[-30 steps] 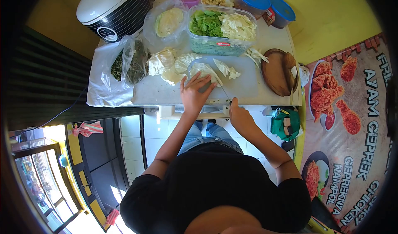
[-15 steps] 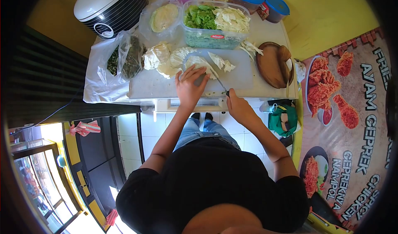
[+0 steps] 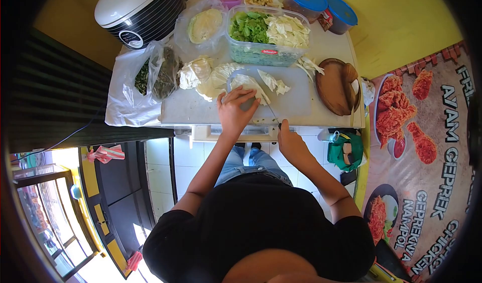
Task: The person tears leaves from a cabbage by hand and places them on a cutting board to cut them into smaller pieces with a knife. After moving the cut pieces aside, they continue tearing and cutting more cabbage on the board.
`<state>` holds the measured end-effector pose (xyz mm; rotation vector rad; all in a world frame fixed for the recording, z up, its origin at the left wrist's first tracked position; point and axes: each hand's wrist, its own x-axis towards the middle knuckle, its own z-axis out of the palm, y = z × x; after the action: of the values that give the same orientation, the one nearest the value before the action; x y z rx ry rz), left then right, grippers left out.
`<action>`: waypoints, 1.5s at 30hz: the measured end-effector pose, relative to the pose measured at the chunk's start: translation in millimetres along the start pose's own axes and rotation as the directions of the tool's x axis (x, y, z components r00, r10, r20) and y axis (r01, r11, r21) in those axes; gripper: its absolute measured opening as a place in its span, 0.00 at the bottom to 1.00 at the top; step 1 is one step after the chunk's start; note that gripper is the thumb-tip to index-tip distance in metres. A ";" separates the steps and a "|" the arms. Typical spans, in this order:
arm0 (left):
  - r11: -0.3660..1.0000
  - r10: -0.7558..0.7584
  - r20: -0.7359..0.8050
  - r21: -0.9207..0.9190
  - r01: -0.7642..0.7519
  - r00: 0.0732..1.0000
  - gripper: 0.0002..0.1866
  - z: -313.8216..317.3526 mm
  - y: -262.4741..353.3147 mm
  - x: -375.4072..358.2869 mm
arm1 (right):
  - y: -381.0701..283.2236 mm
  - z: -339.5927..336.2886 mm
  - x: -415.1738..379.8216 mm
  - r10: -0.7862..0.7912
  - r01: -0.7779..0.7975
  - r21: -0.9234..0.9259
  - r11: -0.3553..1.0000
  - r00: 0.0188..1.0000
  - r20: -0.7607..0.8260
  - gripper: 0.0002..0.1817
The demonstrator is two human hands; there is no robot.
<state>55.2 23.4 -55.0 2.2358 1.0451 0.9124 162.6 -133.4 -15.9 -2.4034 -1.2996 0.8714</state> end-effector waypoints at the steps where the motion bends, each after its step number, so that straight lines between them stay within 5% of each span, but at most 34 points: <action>1: 1.000 -0.006 0.010 -0.006 0.006 1.000 0.13 0.2 0.0 -0.1 | 3.2 -0.8 1.5 -0.023 0.022 0.044 0.999 1.000 0.017 0.17; 5: 1.000 -0.010 -0.002 -0.002 0.010 1.000 0.11 -1.3 3.5 2.5 | 15.7 -13.9 15.2 -0.180 0.179 0.075 0.981 0.984 0.013 0.18; 7: 1.000 0.019 -0.033 0.020 -0.018 0.999 0.11 -0.2 4.5 0.4 | 3.1 -39.3 10.9 -0.005 -0.095 0.309 0.946 0.952 0.306 0.18; 18: 0.999 0.040 -0.082 0.023 -0.039 0.996 0.11 6.4 2.3 -6.2 | 13.0 -31.6 -22.0 -0.034 -0.022 0.262 0.965 0.978 0.206 0.19; 20: 0.999 0.046 -0.085 0.030 -0.044 0.995 0.11 7.0 1.9 -5.9 | 18.7 -18.8 -10.3 -0.158 0.163 0.162 0.973 0.986 -0.048 0.16; 23: 0.999 0.047 -0.089 0.030 -0.044 0.995 0.11 7.3 1.8 -5.4 | 7.1 -15.5 5.1 -0.169 0.183 0.135 0.974 0.979 -0.114 0.15; 30: 0.998 0.057 -0.091 0.017 -0.056 0.994 0.10 6.5 2.5 -5.9 | 0.4 -7.4 28.0 -0.230 0.244 0.082 0.966 0.961 -0.153 0.14; 45: 0.999 0.048 -0.074 0.013 -0.047 0.996 0.10 2.5 5.7 -3.6 | -13.4 -1.6 32.7 -0.124 0.124 0.003 0.992 0.990 -0.071 0.12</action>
<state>57.9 16.8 -54.1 2.2605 1.0363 1.0196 168.3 -98.7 -20.4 -2.2980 -1.3995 0.7487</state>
